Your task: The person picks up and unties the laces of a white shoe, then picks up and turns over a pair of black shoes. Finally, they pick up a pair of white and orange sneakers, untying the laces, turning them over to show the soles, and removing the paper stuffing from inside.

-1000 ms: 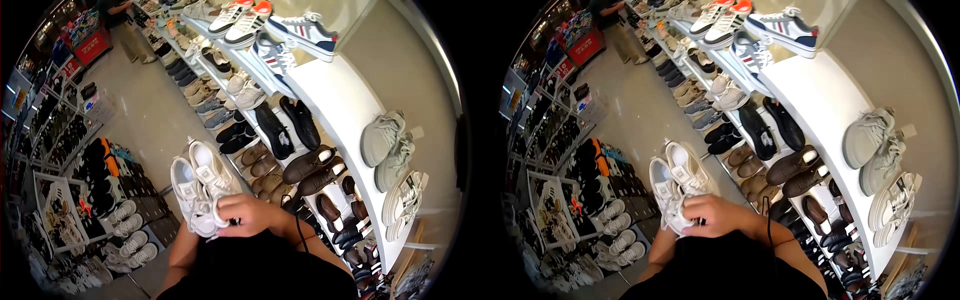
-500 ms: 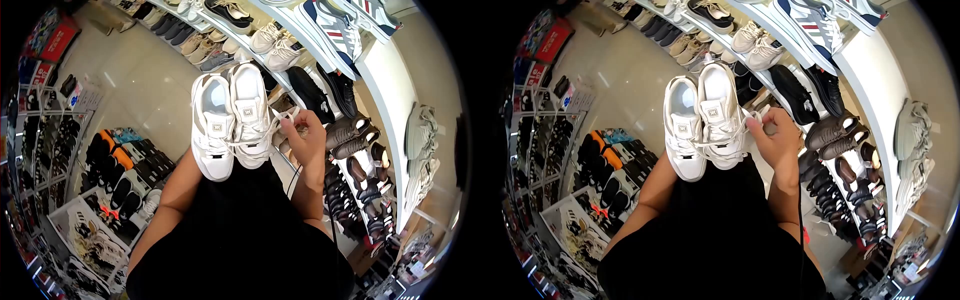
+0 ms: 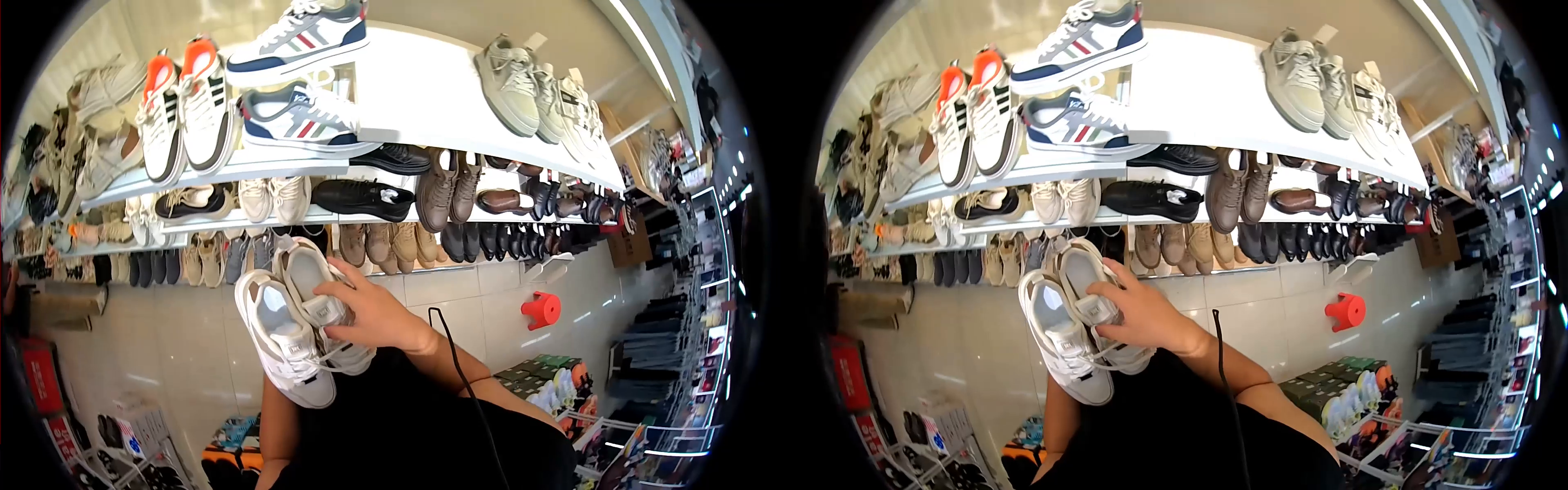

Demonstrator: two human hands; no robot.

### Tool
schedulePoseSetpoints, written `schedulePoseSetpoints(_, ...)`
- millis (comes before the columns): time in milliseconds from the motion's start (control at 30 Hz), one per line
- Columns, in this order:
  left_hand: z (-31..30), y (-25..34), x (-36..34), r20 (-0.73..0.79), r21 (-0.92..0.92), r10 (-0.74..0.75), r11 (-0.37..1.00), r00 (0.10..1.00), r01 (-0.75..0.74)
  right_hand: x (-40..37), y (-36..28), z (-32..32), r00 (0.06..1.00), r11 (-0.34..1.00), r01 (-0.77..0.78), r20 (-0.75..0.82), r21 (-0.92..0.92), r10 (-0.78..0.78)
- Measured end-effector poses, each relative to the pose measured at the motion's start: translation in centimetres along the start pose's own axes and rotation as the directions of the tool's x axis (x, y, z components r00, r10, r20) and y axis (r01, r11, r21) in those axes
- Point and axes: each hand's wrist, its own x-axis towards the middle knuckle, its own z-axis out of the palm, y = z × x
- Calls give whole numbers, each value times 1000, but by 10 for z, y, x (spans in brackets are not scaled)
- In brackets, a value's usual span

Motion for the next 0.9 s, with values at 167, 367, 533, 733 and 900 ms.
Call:
schedulePoseSetpoints(167,13,-11,28,-10,41,-146,988,989,146,-22,15,-21,988,990,-126,-79,64,131)
schedulePoseSetpoints(367,36,-30,59,0,81,-277,958,961,276,-63,37,-62,941,878,-50,-273,476,201)
schedulePoseSetpoints(533,61,-49,51,75,54,-246,969,966,243,-76,83,-92,847,662,286,-506,693,163)
schedulePoseSetpoints(733,119,-105,61,513,138,-154,986,845,96,-48,92,-164,749,460,600,-662,655,-35)
schedulePoseSetpoints(900,129,-135,78,548,169,-70,985,833,-28,-21,102,-238,655,523,708,-717,475,-236)
